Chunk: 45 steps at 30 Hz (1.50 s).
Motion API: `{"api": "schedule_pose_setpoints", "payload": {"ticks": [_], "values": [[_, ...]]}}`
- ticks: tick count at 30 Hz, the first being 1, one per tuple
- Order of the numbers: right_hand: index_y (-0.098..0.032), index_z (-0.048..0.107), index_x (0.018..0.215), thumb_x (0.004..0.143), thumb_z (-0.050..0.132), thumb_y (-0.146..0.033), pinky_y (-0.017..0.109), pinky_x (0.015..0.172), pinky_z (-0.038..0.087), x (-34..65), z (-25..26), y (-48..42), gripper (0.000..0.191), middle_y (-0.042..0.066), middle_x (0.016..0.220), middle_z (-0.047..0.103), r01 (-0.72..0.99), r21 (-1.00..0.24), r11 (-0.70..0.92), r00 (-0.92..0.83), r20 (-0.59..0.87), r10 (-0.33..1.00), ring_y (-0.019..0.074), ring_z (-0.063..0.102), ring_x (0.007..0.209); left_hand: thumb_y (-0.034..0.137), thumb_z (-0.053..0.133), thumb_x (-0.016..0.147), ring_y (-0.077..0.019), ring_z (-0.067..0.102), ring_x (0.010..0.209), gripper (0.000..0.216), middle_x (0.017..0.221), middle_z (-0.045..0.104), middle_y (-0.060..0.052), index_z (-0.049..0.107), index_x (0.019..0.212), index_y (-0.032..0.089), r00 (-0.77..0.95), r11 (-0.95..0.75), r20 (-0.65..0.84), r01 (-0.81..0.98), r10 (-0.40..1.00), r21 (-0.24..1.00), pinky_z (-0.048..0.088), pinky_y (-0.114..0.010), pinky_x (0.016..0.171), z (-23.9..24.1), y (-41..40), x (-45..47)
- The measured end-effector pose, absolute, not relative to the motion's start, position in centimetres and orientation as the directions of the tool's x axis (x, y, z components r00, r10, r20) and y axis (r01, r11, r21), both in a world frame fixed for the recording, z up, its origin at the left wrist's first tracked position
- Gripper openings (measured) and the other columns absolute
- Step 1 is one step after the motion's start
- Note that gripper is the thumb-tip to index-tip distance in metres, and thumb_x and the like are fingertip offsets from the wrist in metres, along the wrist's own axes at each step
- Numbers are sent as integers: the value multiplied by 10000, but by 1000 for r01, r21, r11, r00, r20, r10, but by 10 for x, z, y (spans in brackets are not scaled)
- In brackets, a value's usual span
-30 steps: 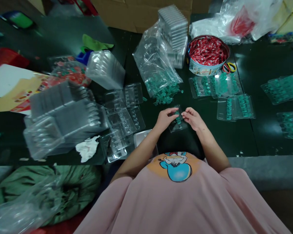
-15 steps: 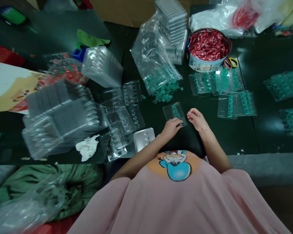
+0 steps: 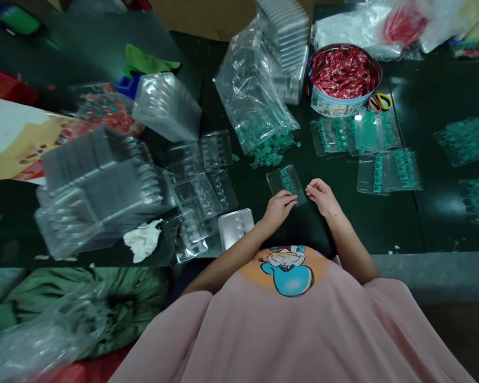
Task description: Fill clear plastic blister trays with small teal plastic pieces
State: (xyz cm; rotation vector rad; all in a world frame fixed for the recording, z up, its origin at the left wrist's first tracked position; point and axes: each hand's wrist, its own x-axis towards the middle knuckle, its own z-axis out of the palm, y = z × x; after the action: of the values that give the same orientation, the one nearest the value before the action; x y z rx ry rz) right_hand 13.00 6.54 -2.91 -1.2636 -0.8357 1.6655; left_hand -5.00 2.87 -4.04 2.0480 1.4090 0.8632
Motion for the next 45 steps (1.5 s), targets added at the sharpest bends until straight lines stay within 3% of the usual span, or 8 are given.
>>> {"api": "schedule_pose_setpoints", "payload": {"ticks": [5, 11, 19, 25, 35, 39, 45], "values": [[-212, 537, 789, 702, 702, -355, 227, 588, 356, 129, -33, 60, 234, -58, 680, 539, -115, -953, -281, -131, -266, 955, 86, 488, 613, 129, 654, 845, -161, 659, 942, 152, 1010, 688, -65, 746, 947, 195, 254, -328, 218, 575, 942, 750, 546, -300, 854, -43, 32, -48], [-204, 552, 801, 742, 651, -319, 247, 647, 405, 131, -38, 59, 163, -50, 697, 542, -5, -974, -225, -160, -221, 962, 100, 514, 643, 161, 632, 872, -174, 664, 942, 178, 1018, 702, -77, 736, 1015, 181, 234, -278, 167, 606, 958, 745, 531, -312, 884, -45, 38, -46], [-215, 586, 875, 786, 554, -273, 299, 783, 500, 132, -52, 60, 111, 1, 831, 657, 190, -977, -92, -192, -129, 973, 145, 647, 776, 270, 510, 956, -186, 600, 888, 228, 965, 659, -89, 711, 1006, 177, 331, -377, 183, 771, 926, 514, 476, -310, 817, -46, 44, -36], [-224, 599, 889, 793, 531, -241, 318, 802, 513, 130, -45, 58, 119, 8, 831, 685, 328, -944, -33, -213, -108, 971, 165, 663, 807, 284, 507, 956, -173, 567, 800, 221, 910, 628, -68, 701, 993, 186, 354, -382, 148, 816, 924, 434, 457, -293, 747, -46, 45, -35], [-205, 627, 890, 826, 530, -265, 297, 771, 478, 134, -30, 57, 131, 32, 860, 679, 424, -904, 50, -150, -16, 989, 170, 629, 791, 227, 662, 863, -163, 638, 848, 252, 932, 684, -57, 688, 1111, 188, 255, -261, 102, 729, 961, 632, 507, -274, 795, -45, 41, -43], [-226, 638, 872, 830, 541, -233, 303, 778, 462, 130, -32, 55, 106, 29, 859, 674, 476, -872, 113, -227, 2, 974, 177, 617, 791, 218, 636, 877, -182, 649, 847, 124, 910, 705, -65, 723, 956, 179, 274, -274, 95, 751, 957, 601, 503, -290, 785, -43, 42, -42], [-228, 644, 882, 867, 503, -238, 309, 775, 464, 130, -38, 59, 142, 31, 843, 661, 523, -840, 142, -229, 22, 973, 179, 600, 784, 202, 637, 864, -198, 645, 832, 97, 905, 701, -77, 719, 914, 186, 278, -270, 60, 824, 959, 498, 497, -301, 752, -39, 45, -38]]}}
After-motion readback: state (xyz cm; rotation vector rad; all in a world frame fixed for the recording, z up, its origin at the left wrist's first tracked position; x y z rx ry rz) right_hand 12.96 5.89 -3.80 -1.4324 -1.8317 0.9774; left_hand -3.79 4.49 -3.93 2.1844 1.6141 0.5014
